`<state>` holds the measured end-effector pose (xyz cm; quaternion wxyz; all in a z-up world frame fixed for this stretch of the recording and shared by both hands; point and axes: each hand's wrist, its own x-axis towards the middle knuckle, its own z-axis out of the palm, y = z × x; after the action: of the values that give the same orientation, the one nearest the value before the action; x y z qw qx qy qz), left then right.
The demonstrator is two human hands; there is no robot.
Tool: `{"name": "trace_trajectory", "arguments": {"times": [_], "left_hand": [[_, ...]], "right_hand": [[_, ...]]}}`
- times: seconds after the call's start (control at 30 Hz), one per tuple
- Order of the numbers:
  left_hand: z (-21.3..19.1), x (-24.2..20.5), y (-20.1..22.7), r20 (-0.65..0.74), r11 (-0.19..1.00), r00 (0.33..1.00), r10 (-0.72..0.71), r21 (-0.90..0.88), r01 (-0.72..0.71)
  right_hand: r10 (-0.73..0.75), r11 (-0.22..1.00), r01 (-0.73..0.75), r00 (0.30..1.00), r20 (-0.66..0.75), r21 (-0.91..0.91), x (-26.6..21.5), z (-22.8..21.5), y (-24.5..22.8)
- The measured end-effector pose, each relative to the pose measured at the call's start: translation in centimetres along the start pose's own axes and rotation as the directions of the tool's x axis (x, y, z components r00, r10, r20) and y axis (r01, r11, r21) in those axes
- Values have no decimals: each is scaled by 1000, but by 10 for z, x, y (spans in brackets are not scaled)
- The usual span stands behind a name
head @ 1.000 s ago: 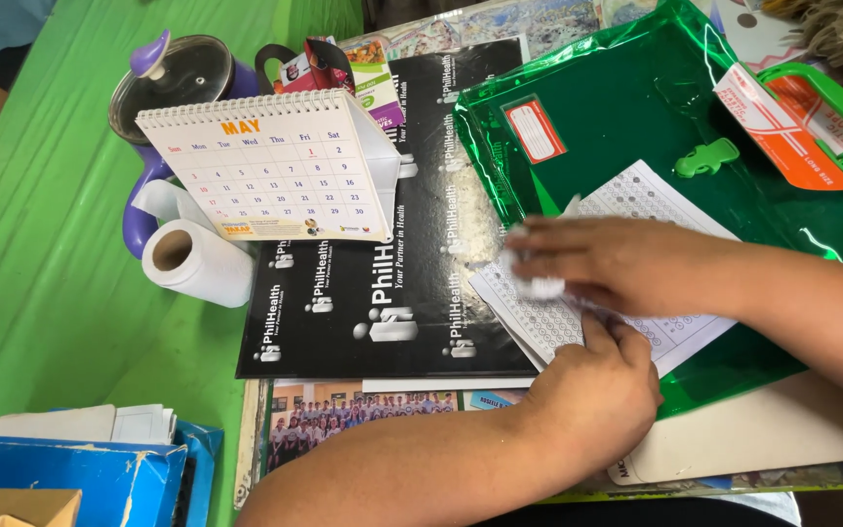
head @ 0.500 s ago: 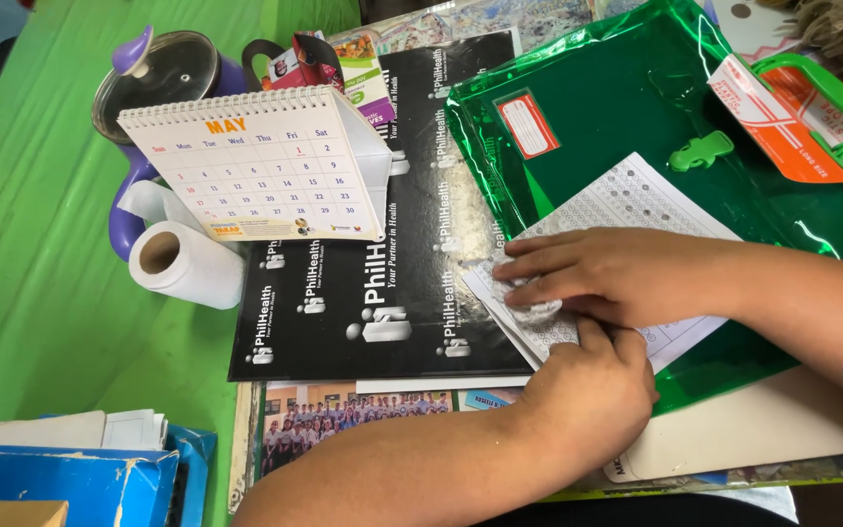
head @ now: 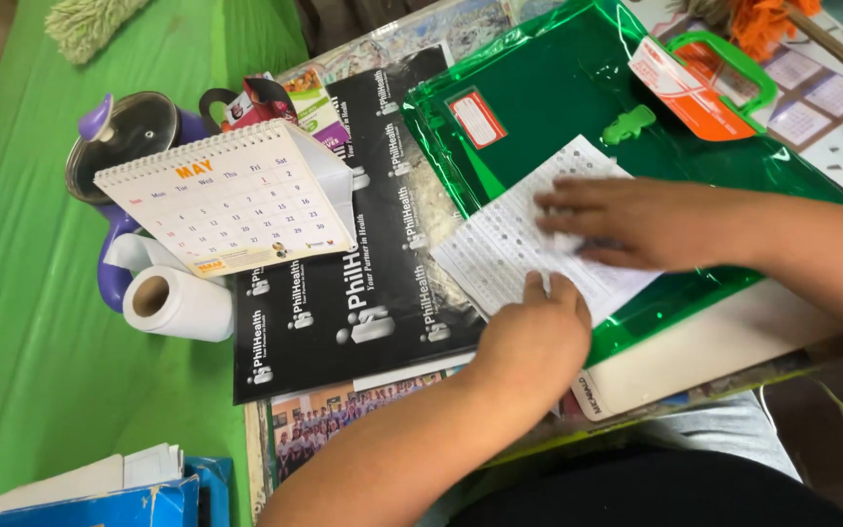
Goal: Cleaning and organizing plastic folders and documents using a cloth.
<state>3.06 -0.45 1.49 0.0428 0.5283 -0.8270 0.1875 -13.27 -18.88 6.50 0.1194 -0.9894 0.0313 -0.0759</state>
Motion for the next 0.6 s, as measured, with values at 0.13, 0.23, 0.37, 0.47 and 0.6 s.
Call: {"name": "trace_trajectory", "arguments": {"times": [0.13,0.23,0.37,0.47,0.6], "left_hand": [[9,-4,-1,142,1000,990,-9,-17,12],[4,-3,-1,190,998,982,6,67,-19],[-10,-14,-10,287,998,958,23,-54,-8],[-9,-36,-11,183,1000,983,-6,27,1],[2,-46,-12,-54,977,996,-75,198,85]], "right_hand": [[71,989,-88,988,136,120,-31,-6,-47],[84,996,-83,995,48,-26,-44,3,-60],[121,992,-124,990,-75,-39,-50,9,-72],[117,993,-119,991,-58,-22,-48,12,-74],[107,994,-108,994,-26,-34,-45,18,-82]]}}
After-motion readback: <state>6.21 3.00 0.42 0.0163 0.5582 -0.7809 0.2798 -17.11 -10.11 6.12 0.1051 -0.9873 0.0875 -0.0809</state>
